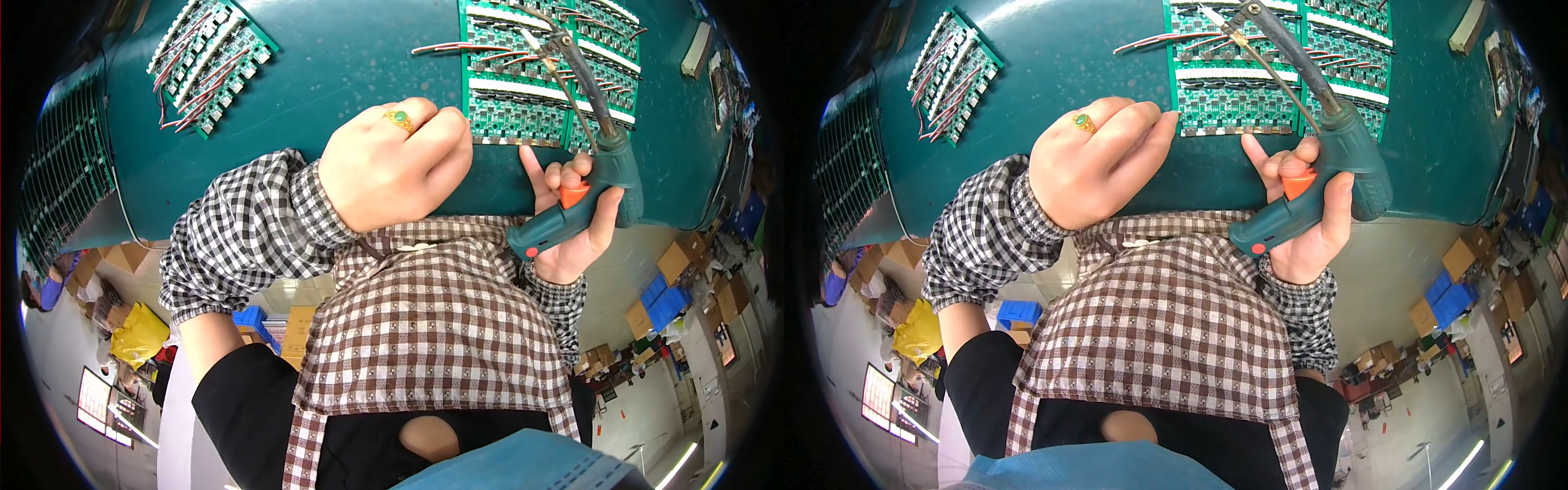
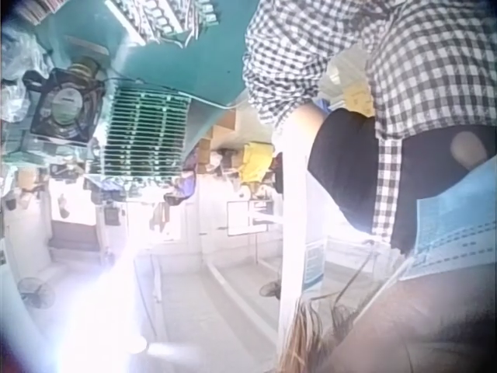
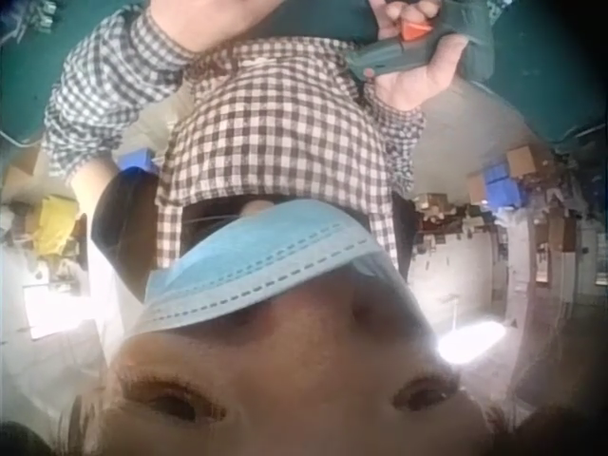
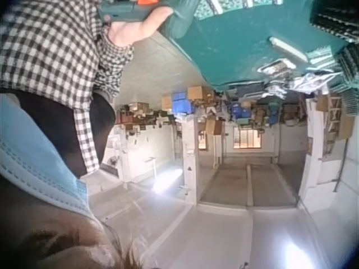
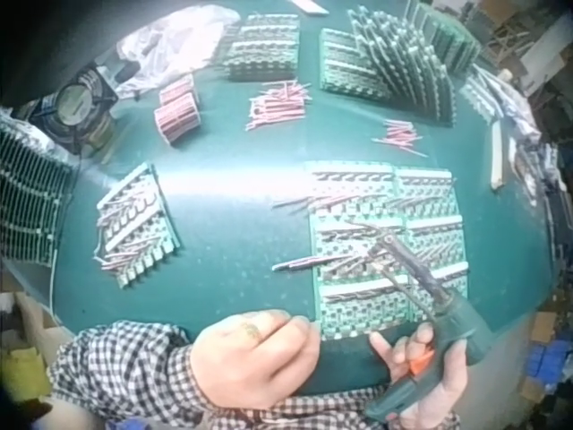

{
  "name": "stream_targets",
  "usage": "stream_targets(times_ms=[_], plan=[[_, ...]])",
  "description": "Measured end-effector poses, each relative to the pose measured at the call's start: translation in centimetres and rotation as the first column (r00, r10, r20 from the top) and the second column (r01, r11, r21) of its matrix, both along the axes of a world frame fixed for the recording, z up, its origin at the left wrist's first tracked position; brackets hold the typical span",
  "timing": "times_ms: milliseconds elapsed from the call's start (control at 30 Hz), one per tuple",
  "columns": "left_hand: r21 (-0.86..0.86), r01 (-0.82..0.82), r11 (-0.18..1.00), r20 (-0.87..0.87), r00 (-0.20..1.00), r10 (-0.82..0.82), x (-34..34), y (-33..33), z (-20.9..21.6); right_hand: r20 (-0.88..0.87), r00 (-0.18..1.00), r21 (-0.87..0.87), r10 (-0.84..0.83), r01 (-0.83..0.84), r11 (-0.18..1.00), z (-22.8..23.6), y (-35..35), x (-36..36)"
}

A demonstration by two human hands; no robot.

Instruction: The person positions wires onto circuit boards and solders them using a soldering gun.

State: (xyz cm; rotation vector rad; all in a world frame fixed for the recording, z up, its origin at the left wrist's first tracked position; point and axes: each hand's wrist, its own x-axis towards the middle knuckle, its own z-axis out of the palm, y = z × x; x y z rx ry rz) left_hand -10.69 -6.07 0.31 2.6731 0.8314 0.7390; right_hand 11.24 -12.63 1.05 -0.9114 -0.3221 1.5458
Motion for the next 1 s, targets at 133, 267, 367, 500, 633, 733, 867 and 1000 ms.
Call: stream_targets(times_ms=[133, 267, 367, 500, 633, 733, 867, 1000], plan=[[0.025, -0.016, 1.000, 0.058, 0.998, 0.014, 0.0, 0.1, -0.1, 0.038, 0.999, 0.020, 0.019, -0.019, 1.000, 0.0, 0.0, -0.3], [-0.007, -0.006, 1.000, -0.007, 1.000, 0.006, 0.1, 0.4, 0.1, 0.225, 0.974, 0.001, 0.006, -0.006, 1.000, 1.5, -1.1, 0.9], [-0.012, -0.003, 1.000, -0.066, 0.998, 0.002, 0.1, 0.5, 0.1, 0.322, 0.947, -0.001, -0.002, 0.002, 1.000, 2.6, -2.3, 1.5], [-0.022, -0.004, 1.000, -0.070, 0.998, 0.003, 0.0, 0.6, 0.1, 0.530, 0.847, -0.047, 0.042, -0.021, 0.999, 3.7, -3.5, 1.6], [-0.023, 0.006, 1.000, -0.079, 0.997, -0.008, -0.1, 0.6, 0.0, 0.593, 0.805, -0.035, -0.024, 0.055, 0.998, 4.5, -4.2, 1.3], [-0.022, 0.002, 1.000, -0.067, 0.998, -0.004, -0.3, 0.6, -0.2, 0.636, 0.771, -0.072, -0.008, 0.069, 0.995, 5.1, -4.6, 1.2], [-0.006, 0.004, 1.000, -0.041, 0.999, -0.004, -0.3, 0.7, -0.4, 0.656, 0.754, -0.106, 0.038, 0.043, 0.993, 5.6, -4.9, 1.2], [-0.050, 0.019, 0.999, -0.048, 0.999, -0.021, -0.3, 0.9, -0.4, 0.686, 0.724, -0.118, 0.068, 0.018, 0.993, 6.0, -5.2, 1.2]])
